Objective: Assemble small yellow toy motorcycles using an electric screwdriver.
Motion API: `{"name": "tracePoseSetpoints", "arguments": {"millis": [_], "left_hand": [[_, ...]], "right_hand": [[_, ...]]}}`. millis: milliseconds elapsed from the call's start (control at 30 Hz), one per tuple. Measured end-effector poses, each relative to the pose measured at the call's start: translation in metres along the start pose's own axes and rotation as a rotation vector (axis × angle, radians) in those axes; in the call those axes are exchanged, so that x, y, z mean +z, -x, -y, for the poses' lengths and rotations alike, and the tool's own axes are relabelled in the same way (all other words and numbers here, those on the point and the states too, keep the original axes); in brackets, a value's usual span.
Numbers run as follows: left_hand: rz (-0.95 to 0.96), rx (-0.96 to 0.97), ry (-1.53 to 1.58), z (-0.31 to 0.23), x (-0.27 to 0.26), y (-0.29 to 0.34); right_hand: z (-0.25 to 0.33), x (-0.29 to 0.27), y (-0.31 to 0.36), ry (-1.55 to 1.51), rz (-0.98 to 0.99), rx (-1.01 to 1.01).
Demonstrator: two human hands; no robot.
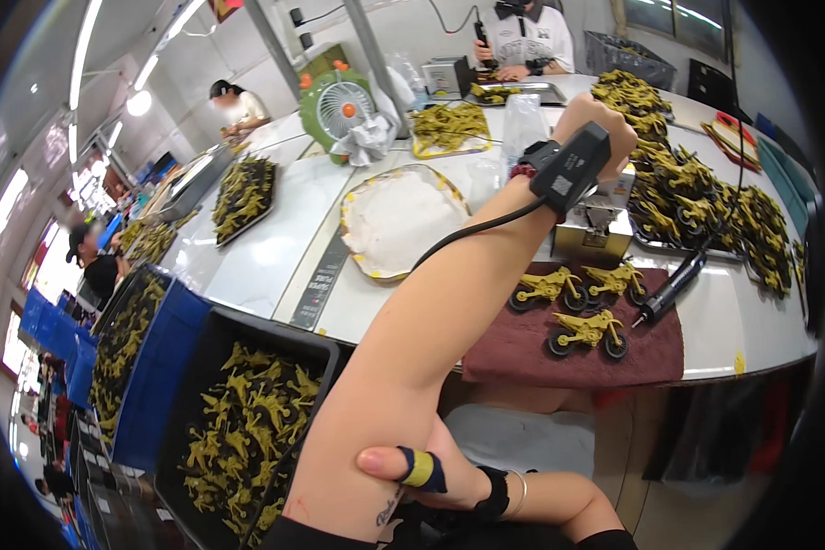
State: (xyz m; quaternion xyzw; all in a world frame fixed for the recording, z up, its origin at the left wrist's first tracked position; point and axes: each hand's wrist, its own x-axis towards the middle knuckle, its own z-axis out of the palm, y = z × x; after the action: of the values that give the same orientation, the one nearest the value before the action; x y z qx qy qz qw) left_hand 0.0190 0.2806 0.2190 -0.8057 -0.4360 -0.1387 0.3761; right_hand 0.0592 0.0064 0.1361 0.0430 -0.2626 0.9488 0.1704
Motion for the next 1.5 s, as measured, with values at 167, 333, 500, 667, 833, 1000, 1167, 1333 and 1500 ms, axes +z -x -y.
{"name": "tracePoseSetpoints", "arguments": {"millis": [167,333,500,667,833,1000,1167,1333,1500], "left_hand": [[-0.039,0.051,0.079,0.0,-0.025,-0.002],[-0.301,-0.042,0.3,0.002,-0.06,0.022],[-0.372,-0.253,0.612,-0.022,-0.091,0.087],[-0.203,-0.455,0.801,-0.065,-0.071,0.145],[-0.008,-0.322,0.94,-0.137,-0.026,0.152],[-0.028,-0.235,1.603,-0.165,-0.035,0.14],[-0.806,-0.468,3.059,-0.11,-0.113,0.116],[-1.245,0.413,3.188,-0.129,-0.093,0.116],[-0.223,0.482,3.212,-0.142,-0.084,0.125]], "right_hand": [[-0.016,-0.005,0.0,0.12,0.024,-0.114],[0.006,-0.065,0.031,0.677,0.011,-0.055],[0.11,-0.109,0.117,1.165,-0.62,-0.299],[0.215,-0.167,0.206,1.233,-1.15,-0.559],[0.267,-0.179,0.218,1.087,-1.386,-0.281],[0.263,-0.17,0.21,1.333,-1.2,-0.028],[0.269,-0.155,0.21,1.54,-1.254,-0.049],[0.281,-0.138,0.227,1.584,-1.408,-0.16],[0.286,-0.149,0.219,1.696,-1.428,-0.118]]}}
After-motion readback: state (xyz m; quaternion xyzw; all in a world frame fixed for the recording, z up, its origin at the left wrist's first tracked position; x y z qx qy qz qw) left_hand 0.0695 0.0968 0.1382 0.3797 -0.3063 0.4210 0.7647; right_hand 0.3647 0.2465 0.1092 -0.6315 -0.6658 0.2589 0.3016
